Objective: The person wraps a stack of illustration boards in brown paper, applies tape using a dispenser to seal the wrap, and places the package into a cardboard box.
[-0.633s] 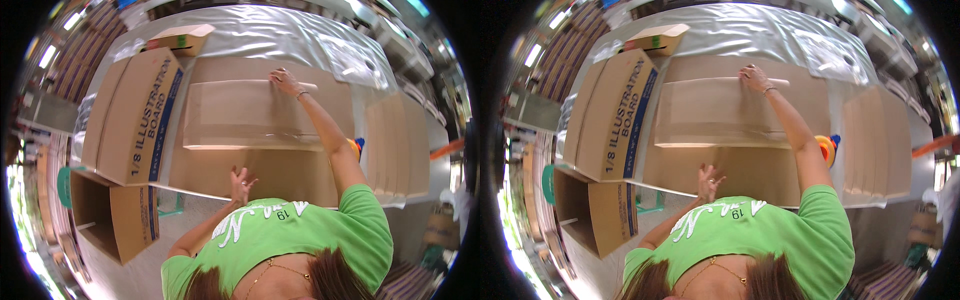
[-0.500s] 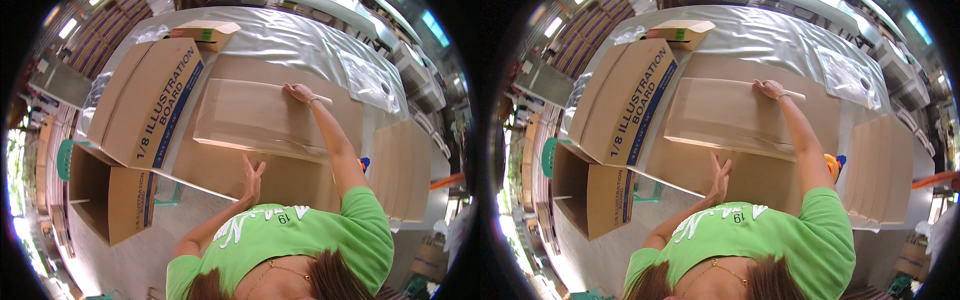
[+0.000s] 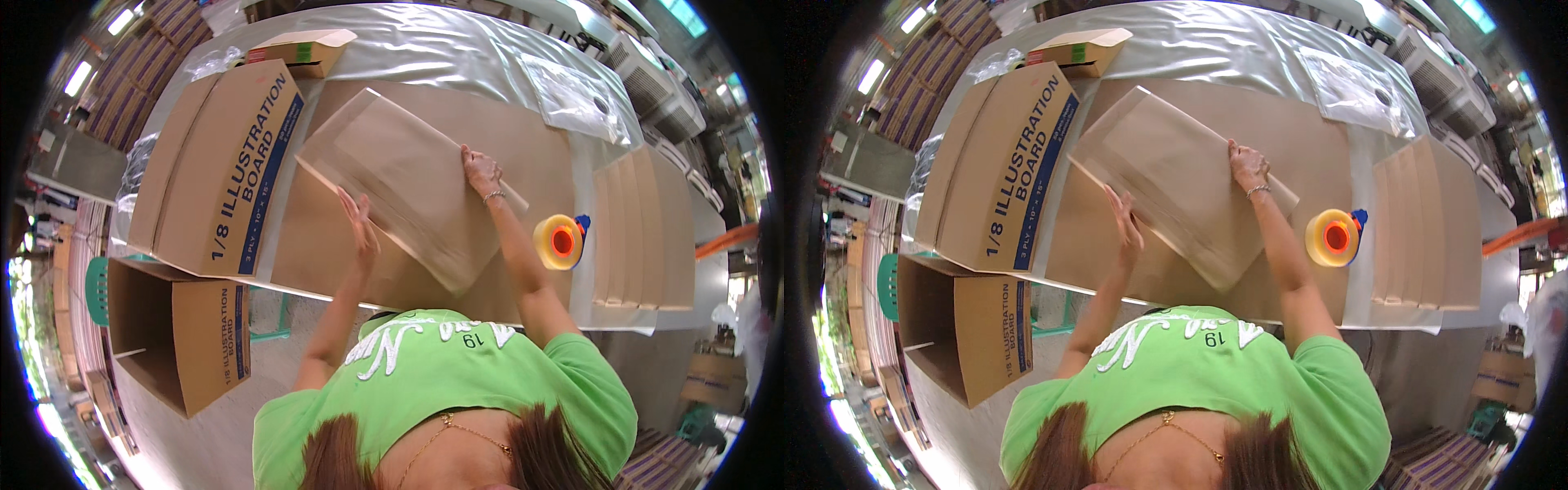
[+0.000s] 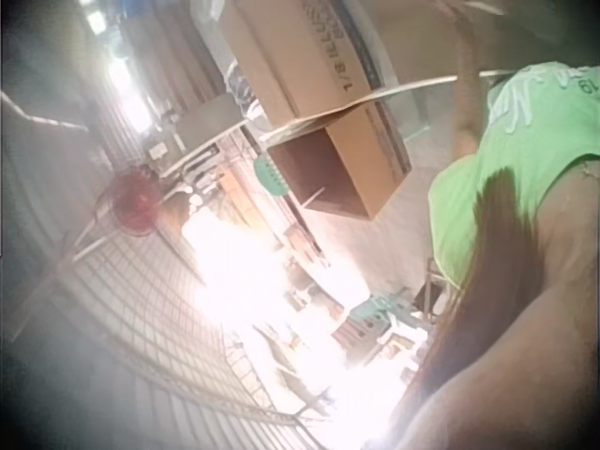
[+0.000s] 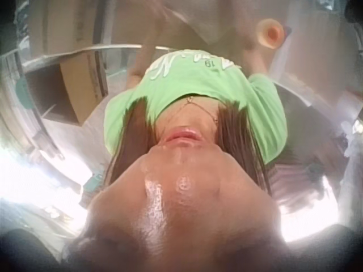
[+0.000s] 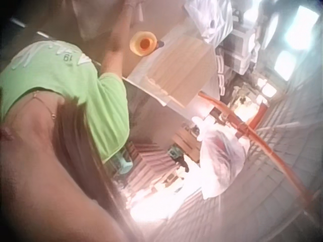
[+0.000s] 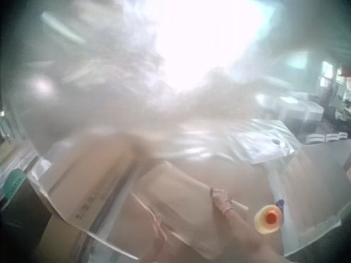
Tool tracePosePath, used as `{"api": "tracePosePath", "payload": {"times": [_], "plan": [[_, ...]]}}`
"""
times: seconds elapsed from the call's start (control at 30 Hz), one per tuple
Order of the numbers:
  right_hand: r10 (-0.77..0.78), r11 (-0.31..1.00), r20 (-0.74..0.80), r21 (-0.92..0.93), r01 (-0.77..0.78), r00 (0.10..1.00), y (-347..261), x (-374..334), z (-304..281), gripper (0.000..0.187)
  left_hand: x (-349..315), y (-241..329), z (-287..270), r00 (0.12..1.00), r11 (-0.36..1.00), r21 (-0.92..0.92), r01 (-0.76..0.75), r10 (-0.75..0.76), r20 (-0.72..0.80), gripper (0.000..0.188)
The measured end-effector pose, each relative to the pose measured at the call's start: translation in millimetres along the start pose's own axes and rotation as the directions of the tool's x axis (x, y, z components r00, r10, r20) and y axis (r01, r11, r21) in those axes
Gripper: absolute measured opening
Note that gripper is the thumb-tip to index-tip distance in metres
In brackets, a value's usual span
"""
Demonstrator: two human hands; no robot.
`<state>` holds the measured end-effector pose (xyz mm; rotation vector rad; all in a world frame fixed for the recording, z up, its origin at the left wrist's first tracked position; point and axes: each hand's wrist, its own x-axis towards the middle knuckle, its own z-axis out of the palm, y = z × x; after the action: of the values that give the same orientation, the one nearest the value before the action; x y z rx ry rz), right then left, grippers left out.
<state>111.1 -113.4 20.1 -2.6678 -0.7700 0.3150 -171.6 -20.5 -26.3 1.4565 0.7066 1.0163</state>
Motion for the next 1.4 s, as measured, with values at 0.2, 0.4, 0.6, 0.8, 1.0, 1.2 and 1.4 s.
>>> {"api": "tracePosePath", "payload": {"times": [0.2,0.4,0.6,0.8,1.0,1.2,1.4], "plan": [[0.205,0.974,-0.02,0.105,-0.202,0.978,-22.8,-97.7,18.2,0.062,114.7,-3.3,-34.1,0.93,0.912,-0.308,0.272,-0.168,0.326,0.077],[0.288,0.924,-0.104,0.29,-0.248,0.952,-22.9,-161.4,42.8,0.063,119.9,12.3,-44.3,0.726,0.819,-0.162,0.551,-0.375,0.577,0.075],[0.253,0.915,-0.139,0.356,-0.19,0.957,-11.0,-166.7,45.6,0.058,59.8,21.1,-54.7,0.827,0.872,-0.017,0.489,-0.458,0.327,0.077],[0.01,0.697,0.011,0.717,-0.015,1.0,50.2,-165.5,48.6,0.035,84.1,12.5,-140.7,0.543,0.79,0.249,0.56,-0.577,0.61,0.069],[-0.454,0.876,-0.154,0.106,0.471,0.878,69.9,-180.5,21.8,0.075,65.7,17.5,-173.5,0.681,0.711,0.502,-0.493,-0.044,0.731,0.065],[-0.705,0.671,0.112,-0.213,0.71,0.7,51.7,-152.7,-13.6,0.111,74.4,53.1,-160.7,0.38,0.386,0.352,-0.852,-0.006,0.925,0.094],[-0.791,0.538,0.284,-0.099,0.837,0.542,30.7,-128.3,-16.4,0.119,91.5,53.5,-141.4,0.271,0.388,0.28,-0.878,-0.08,0.959,0.11]]}}
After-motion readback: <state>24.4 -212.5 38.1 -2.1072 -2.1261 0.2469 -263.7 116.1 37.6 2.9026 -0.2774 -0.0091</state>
